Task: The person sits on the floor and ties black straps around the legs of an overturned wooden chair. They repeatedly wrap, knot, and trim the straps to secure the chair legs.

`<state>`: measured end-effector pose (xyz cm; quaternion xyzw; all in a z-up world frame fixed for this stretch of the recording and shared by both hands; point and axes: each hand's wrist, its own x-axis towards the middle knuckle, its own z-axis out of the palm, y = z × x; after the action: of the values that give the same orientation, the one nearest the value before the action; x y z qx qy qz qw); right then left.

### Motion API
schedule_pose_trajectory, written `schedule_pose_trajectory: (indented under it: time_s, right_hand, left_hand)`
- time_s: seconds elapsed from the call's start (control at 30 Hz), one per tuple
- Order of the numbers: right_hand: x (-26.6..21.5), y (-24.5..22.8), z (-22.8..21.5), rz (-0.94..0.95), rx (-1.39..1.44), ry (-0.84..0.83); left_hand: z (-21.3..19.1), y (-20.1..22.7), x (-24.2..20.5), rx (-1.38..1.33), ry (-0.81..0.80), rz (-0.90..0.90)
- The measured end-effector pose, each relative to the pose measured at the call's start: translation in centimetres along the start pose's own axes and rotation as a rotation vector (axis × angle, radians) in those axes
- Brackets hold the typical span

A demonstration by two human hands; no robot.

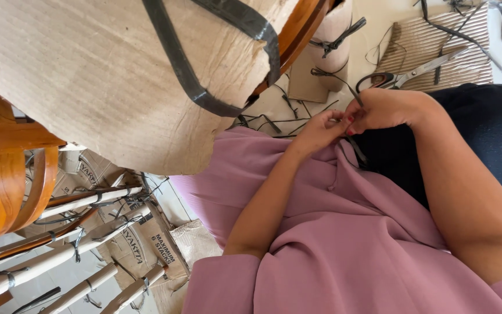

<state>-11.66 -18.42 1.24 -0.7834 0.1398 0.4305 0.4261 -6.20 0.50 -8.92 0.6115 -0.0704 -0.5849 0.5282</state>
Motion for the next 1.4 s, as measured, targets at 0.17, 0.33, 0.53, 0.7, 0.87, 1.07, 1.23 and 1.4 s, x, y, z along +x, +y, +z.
schedule_pose_trajectory:
  time_s: [0.17,0.33,0.53,0.7,0.87,1.07,1.23,1.4]
  right_hand:
    - [1.3,2.0,1.2,-0.124,0.027,0.102]
    - [1.4,1.8,0.6,-0.098,0.179,0.232]
    - [2.6,0.4,2.7,-0.201,0.389,0.265]
    - [2.2,1.7,1.2,-0.229,0.56,0.29]
    - [-1.8,0.5,-1.6,-0.122,0.429,0.422]
    - [0.7,5.4,-1.8,-0.17,0.208,0.678]
    - [-0.6,6.2,-2.2,-0.193,0.262,0.728]
    - [-2.3,5.9,-2.8,-0.035,0.257,0.689]
  left_hand:
    - [-1.1,-3.3,1.8,0.092,-0.057,0.194]
    - [-1.1,0.1,0.1,-0.039,0.131,0.307]
    - [-2.7,1.3,0.4,-0.402,0.327,0.481]
    - [-4.2,1.9,0.5,-0.464,0.434,0.509]
    - [-4.6,3.8,-0.5,-0.591,0.481,0.422]
    - [-4.5,2.7,-0.4,-0.533,0.485,0.374]
    - [-5.0,3.3,-1.0,-0.269,0.536,0.356]
    - [-6.9,5.7,-3.5,0.457,0.616,0.166]
